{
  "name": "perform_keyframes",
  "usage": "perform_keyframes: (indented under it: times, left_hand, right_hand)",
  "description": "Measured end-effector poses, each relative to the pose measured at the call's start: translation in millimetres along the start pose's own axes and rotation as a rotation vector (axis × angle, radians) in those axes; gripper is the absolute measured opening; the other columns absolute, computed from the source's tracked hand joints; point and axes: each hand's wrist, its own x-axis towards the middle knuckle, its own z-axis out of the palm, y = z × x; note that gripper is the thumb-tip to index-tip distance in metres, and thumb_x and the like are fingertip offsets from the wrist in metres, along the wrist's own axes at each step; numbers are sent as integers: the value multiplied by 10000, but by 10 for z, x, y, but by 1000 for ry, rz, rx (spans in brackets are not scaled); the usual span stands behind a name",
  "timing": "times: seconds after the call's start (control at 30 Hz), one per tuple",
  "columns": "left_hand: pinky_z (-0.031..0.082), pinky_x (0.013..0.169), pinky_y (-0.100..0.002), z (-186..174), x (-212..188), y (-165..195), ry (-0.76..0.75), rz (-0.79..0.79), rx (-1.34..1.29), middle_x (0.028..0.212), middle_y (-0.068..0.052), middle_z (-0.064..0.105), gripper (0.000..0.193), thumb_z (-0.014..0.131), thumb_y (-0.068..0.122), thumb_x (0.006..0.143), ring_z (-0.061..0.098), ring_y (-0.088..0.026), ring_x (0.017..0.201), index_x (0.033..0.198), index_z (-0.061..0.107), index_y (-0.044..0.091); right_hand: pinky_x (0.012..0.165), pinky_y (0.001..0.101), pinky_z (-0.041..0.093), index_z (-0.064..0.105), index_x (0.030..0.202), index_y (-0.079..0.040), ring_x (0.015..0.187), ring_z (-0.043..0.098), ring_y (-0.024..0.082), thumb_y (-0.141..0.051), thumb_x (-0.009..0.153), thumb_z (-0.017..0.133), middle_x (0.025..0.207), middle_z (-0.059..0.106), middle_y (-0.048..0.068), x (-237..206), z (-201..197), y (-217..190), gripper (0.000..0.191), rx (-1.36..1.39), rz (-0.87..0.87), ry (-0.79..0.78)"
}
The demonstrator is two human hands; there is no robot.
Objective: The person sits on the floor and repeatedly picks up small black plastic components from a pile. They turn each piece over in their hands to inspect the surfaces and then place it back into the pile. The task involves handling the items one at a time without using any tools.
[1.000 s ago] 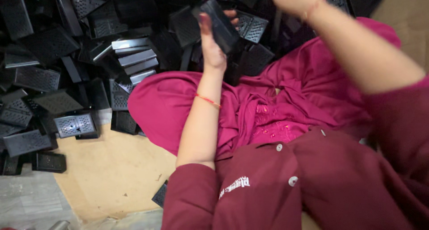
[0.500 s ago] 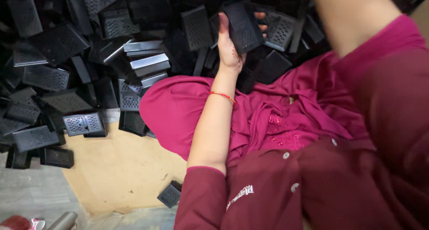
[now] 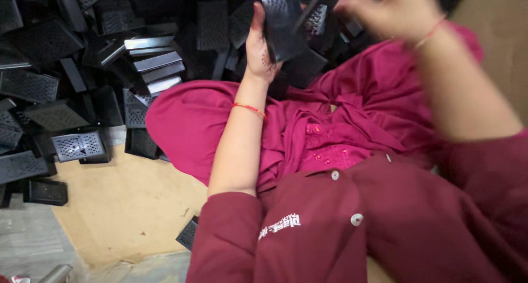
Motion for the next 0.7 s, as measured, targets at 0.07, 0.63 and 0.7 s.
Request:
perform_keyframes:
  times: [0.07,0.63,0.7]
  left_hand:
    - [546,1101,-436,144,-130,-113,6,-138,-17,1345,-183,672,743,450,600,1080,694,-289,1205,1464,507,-34]
    - [304,1263,-314,993,-627,-206,-104,-46,619,1661,-72,336,869,804,93,1022,345,-183,1505,1658,214,135]
    - [275,1282,-306,1047,-696,-259,-83,-30,601,1665,-65,327,867,819,96,1001,321,-170,1524,1648,242,113]
  right_hand:
    - [768,294,558,614,1421,-19,960,667,215,-62,1007,838,1316,614,174,-200,218,-241,473,103,-104,37]
    - [1342,467,272,394,1666,-90,1628,268,408,-238,930,830,1720,151,249,-1117,371,-545,868,240,-151,3]
    - [1351,478,265,339,1672,-78,1651,227,436,-262,894,848,1743,93,265,-1219,307,-526,947,249,-188,-58]
